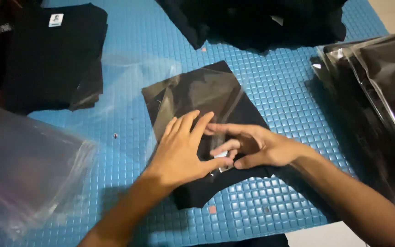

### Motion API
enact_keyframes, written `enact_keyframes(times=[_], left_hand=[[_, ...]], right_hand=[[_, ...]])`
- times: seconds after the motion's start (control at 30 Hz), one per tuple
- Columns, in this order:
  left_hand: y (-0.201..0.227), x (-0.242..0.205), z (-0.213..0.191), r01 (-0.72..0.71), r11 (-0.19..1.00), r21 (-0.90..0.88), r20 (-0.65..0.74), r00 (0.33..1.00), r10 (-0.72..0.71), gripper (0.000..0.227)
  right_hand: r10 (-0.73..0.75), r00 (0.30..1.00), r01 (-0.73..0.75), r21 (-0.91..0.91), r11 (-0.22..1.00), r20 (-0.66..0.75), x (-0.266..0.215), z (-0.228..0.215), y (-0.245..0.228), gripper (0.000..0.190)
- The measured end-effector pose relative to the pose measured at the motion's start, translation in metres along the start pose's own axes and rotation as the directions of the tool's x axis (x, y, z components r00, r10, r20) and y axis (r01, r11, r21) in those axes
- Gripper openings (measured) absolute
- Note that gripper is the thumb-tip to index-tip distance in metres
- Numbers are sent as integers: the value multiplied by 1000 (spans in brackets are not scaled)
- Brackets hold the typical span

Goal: The person folds black t-shirts and places each one into a clear plastic bag on a blue textured mat. The person repeats this process for multiple shirts, stacking the packaged shirts to the right.

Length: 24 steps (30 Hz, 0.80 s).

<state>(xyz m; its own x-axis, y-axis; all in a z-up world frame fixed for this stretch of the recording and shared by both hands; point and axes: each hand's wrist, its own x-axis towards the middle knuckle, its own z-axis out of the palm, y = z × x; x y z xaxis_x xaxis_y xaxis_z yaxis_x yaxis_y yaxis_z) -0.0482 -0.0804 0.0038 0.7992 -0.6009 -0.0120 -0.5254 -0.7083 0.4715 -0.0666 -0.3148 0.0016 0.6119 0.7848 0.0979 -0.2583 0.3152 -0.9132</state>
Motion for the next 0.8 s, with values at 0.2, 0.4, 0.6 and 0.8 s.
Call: enact_keyframes(times=[0.2,0.4,0.6,0.8], left_hand=[[5,-14,-30,42,968,-249,-5,999,-44,59],[-5,-18,-10,-252,966,-65,-201,951,235,47],[-6,-25,-24,-204,945,255,-541,780,315,25],[-10,-29,-49,-305,814,494,-552,614,565,22]], right_hand=[[-8,910,-321,-717,618,-414,14,31,2,66],[-408,901,-258,-938,-232,-147,26,21,20,76],[-154,988,-110,-808,-579,-24,19,3,43,44],[-148,969,-194,-980,42,-198,49,25,6,50]])
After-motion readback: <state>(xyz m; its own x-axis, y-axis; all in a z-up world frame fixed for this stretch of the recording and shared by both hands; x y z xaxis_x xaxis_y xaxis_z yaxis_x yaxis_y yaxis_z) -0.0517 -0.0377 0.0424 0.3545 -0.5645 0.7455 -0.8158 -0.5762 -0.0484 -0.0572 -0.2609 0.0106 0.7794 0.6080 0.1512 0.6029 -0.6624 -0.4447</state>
